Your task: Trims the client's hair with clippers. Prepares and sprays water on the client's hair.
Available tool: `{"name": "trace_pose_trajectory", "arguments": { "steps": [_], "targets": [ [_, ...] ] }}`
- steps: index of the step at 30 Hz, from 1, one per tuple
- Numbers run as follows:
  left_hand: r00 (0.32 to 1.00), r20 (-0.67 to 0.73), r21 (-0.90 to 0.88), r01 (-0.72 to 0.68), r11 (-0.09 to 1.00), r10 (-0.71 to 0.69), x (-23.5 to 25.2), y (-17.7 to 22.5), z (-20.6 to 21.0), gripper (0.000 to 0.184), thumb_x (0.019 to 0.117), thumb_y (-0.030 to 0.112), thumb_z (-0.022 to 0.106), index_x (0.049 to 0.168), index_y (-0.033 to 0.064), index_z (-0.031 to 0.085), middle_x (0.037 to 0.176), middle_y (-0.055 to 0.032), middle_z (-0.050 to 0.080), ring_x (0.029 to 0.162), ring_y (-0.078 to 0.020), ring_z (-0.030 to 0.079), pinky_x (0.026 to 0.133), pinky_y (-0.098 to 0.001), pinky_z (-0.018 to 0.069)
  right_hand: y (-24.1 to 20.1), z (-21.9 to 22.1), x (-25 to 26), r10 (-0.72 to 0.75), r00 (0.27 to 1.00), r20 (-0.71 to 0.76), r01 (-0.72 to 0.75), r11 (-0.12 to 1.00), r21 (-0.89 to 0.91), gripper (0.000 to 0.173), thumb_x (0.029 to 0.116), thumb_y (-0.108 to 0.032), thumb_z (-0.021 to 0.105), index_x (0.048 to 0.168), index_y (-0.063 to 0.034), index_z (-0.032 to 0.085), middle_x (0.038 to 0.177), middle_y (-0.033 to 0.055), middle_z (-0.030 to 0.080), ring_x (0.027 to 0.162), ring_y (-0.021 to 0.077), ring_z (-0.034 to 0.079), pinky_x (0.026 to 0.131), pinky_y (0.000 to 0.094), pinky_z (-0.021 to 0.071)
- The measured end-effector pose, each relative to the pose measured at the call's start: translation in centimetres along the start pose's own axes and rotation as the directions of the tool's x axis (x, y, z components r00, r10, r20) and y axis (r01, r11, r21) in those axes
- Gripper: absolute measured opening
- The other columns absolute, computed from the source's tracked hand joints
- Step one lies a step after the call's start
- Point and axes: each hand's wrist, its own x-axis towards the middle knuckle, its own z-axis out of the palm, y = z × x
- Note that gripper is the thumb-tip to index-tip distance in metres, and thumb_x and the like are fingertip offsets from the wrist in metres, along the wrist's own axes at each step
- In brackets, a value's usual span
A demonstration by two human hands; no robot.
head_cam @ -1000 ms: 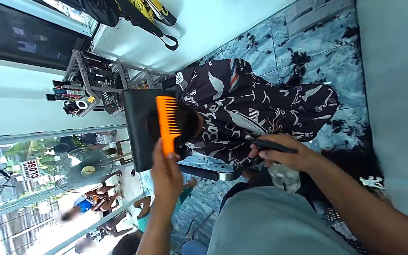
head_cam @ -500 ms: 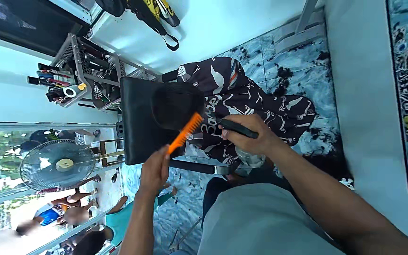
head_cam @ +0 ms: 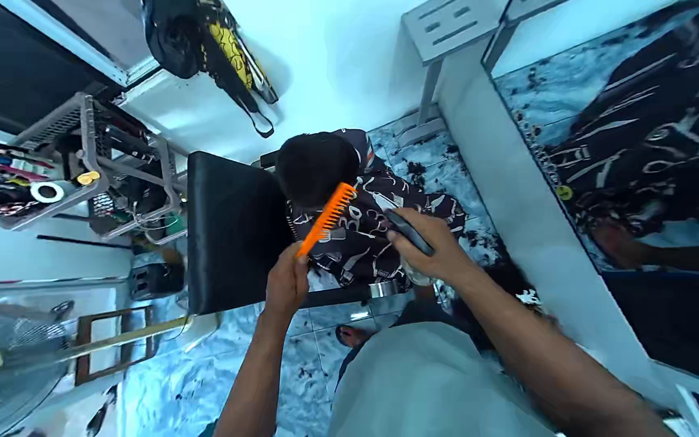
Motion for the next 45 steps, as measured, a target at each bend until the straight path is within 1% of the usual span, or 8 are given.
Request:
{"name": "trace_pose_trajectory", "arguments": {
  "steps": [6, 12, 21, 26, 30, 34, 38, 45],
  "targets": [
    [0.95, -0.247, -0.411, 0.078, 0.908, -0.193, 1.3, -2.3, 2.2, 0.034, 0.1106, 0.019, 0.039, 0.135, -0.0039, 0.043, 0.092, -0.0086, 0.068, 0.062, -0.0114, 0.061, 0.057, -0.0302, 0.0552, 0.6, 1.8, -15.1, 0.277, 0.893, -0.354, -0.347, 0.925, -0.152, 0.043, 0.1011, -0.027, 0.056, 0.131, 0.0043, 0.061, 0.116, 0.0192, 0.07, 0.102, 0.0232, 0.069, 0.089, 0.0432, 0.0585],
    [1.0, 0.011, -0.046, 0.014, 0.999, -0.014, 4.2, -1.9, 6.2, 0.036, 0.1083, 0.019, 0.042, 0.132, -0.0028, 0.059, 0.109, -0.0222, 0.071, 0.09, -0.0359, 0.073, 0.077, -0.0547, 0.0604, 0.1, 3.2, -23.5, 0.421, 0.771, -0.477, -0.555, 0.812, -0.18, 0.044, 0.099, -0.028, 0.056, 0.125, 0.006, 0.064, 0.109, 0.0222, 0.071, 0.097, 0.0291, 0.07, 0.086, 0.0488, 0.0578],
    [0.896, -0.221, -0.58, 0.197, 0.79, -0.386, 3.2, -4.2, 0.2, 0.033, 0.1107, 0.021, 0.037, 0.135, -0.0018, 0.041, 0.093, -0.0067, 0.065, 0.069, -0.0122, 0.062, 0.063, -0.0302, 0.0566, -5.4, 8.2, -9.2, 0.144, 0.985, -0.099, -0.161, 0.967, -0.195, 0.045, 0.1001, -0.021, 0.054, 0.138, 0.0037, 0.057, 0.121, 0.0175, 0.07, 0.105, 0.0253, 0.07, 0.092, 0.0445, 0.0591],
    [0.952, -0.164, -0.63, 0.101, 0.77, -0.259, 4.2, -5.4, 1.6, 0.031, 0.1101, 0.02, 0.041, 0.135, 0.0015, 0.047, 0.092, -0.0061, 0.067, 0.064, -0.0118, 0.059, 0.058, -0.0289, 0.0535, -9.8, 10.8, 1.1, -0.011, 0.992, -0.129, -0.004, 0.993, -0.117, 0.031, 0.0971, -0.022, 0.058, 0.118, -0.0014, 0.066, 0.088, 0.0086, 0.071, 0.073, 0.0183, 0.068, 0.064, 0.0417, 0.0598],
    [0.81, -0.194, -0.66, 0.31, 0.684, -0.554, 3.3, -5.6, 2.6, 0.039, 0.1125, 0.033, 0.032, 0.142, 0.0087, 0.041, 0.09, -0.0054, 0.058, 0.064, -0.0135, 0.055, 0.057, -0.0314, 0.0505, -10.4, 12.6, 3.6, 0.073, 0.971, -0.229, -0.109, 0.983, -0.149, 0.025, 0.0965, -0.025, 0.058, 0.111, -0.0079, 0.069, 0.075, 0.0044, 0.067, 0.062, 0.0163, 0.064, 0.056, 0.0409, 0.0546],
    [0.986, -0.136, -0.414, 0.03, 0.91, -0.094, 1.4, -7.3, 2.7, 0.043, 0.1107, 0.028, 0.037, 0.137, 0.0023, 0.059, 0.117, -0.0181, 0.067, 0.103, -0.0266, 0.067, 0.091, -0.0458, 0.0569, -11.2, 13.9, 0.4, 0.08, 0.965, -0.251, -0.128, 0.976, -0.178, 0.033, 0.0994, -0.026, 0.057, 0.12, -0.0028, 0.066, 0.089, 0.0067, 0.07, 0.074, 0.0141, 0.066, 0.066, 0.0377, 0.0583],
    [0.969, -0.22, -0.239, -0.167, 0.957, 0.114, 4.0, -9.2, 3.4, 0.036, 0.1066, 0.03, 0.051, 0.137, 0.0188, 0.067, 0.1, -0.0141, 0.065, 0.095, -0.0299, 0.064, 0.084, -0.0461, 0.0561, -14.0, 15.2, -2.1, 0.092, 0.959, -0.268, -0.164, 0.951, -0.26, 0.038, 0.0955, -0.015, 0.055, 0.127, 0.0051, 0.062, 0.108, 0.0115, 0.072, 0.09, 0.0129, 0.07, 0.078, 0.0317, 0.06],
    [0.896, 0.175, -0.42, 0.442, 0.792, -0.407, 9.6, -13.4, -0.2, 0.046, 0.1113, 0.033, 0.035, 0.142, 0.0091, 0.059, 0.129, -0.0236, 0.066, 0.122, -0.0405, 0.063, 0.103, -0.063, 0.0483, -19.6, 11.5, 0.2, 0.236, 0.971, -0.05, -0.241, 0.94, -0.242, 0.041, 0.0929, -0.016, 0.054, 0.129, 0.0021, 0.061, 0.115, 0.0105, 0.072, 0.088, 0.015, 0.071, 0.07, 0.0353, 0.0621]
  ]
}}
